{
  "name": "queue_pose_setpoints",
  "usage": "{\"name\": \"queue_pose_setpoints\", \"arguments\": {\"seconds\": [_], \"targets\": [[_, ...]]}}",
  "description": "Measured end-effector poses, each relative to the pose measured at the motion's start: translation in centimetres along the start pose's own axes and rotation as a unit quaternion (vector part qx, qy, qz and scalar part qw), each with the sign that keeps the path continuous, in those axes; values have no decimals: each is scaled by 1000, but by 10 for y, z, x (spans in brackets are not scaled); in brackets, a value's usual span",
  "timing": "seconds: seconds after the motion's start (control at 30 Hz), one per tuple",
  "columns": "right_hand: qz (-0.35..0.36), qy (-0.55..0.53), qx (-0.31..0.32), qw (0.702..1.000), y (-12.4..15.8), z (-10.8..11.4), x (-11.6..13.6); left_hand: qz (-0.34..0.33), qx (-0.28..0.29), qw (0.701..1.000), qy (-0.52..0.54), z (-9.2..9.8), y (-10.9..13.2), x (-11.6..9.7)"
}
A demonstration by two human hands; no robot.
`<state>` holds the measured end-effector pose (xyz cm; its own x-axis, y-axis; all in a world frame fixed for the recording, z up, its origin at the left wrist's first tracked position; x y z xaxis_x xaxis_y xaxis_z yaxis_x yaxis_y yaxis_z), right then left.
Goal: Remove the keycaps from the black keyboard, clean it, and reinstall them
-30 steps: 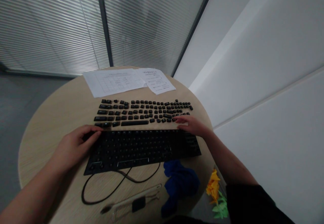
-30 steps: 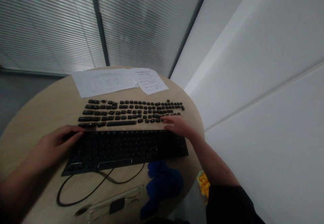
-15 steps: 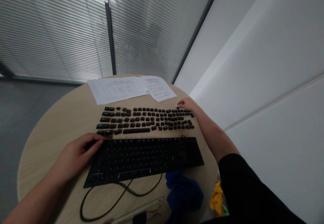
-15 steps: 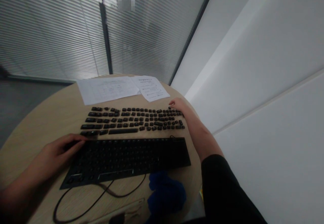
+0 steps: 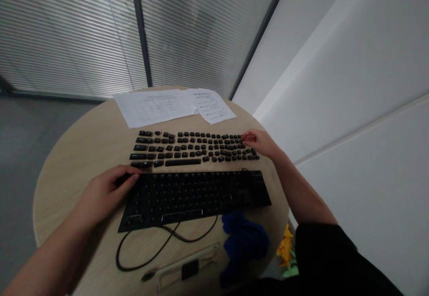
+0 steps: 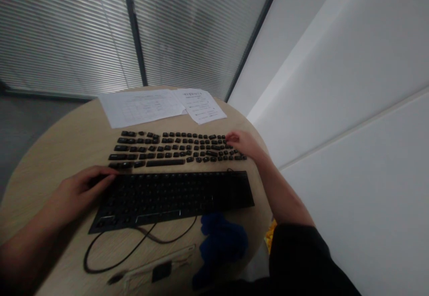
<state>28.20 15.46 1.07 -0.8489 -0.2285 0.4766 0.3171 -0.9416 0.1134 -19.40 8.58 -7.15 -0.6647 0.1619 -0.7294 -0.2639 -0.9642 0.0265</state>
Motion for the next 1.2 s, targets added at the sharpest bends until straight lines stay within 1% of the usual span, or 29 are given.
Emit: {"name": "queue_pose_setpoints", "arguments": {"seconds": [0.03,0.07,0.13,0.17,0.23,0.3,0.4,0.6,0.77,0.87,1.07,1.2], "targets": [[26,-36,22,999,22,-15,8,4,2,1000,-3,-1,0,0],[38,-58,37,997,43,-30,12,9,2,1000,-6,-1,-1,1],[31,-61,39,997,77,-54,13,17,0,1000,-15,0,-1,0],[23,-64,33,997,88,-64,10,20,-1,1000,-18,0,-1,-1],[10,-74,15,997,101,-77,4,24,-5,999,-21,1,0,-3],[2,-82,-3,997,103,-82,0,25,-7,999,-23,2,1,-6],[-4,-59,-20,998,100,-81,2,28,-13,999,-28,3,3,-9],[12,39,7,999,96,-78,25,20,-10,999,-32,2,3,-9],[-3,22,-4,1000,95,-75,21,3,-14,999,-35,3,2,-8],[-11,50,12,999,93,-77,22,1,-20,999,-37,3,3,-8],[1,100,46,994,91,-77,40,7,-21,999,-35,2,5,-10],[-12,142,68,987,93,-77,48,-8,-16,1000,-24,2,3,-12]]}}
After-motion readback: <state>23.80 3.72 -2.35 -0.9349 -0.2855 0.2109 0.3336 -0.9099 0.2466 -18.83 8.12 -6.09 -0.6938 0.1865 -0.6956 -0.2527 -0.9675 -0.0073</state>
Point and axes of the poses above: each hand's wrist, its own y-axis away from the middle knuckle, its own z-axis out of the back of the hand, x = y × z, the point moved 10 cm from there along -y, towards the middle knuckle, and after that the axes turned 13 degrees about x, right-handed, at the moved point
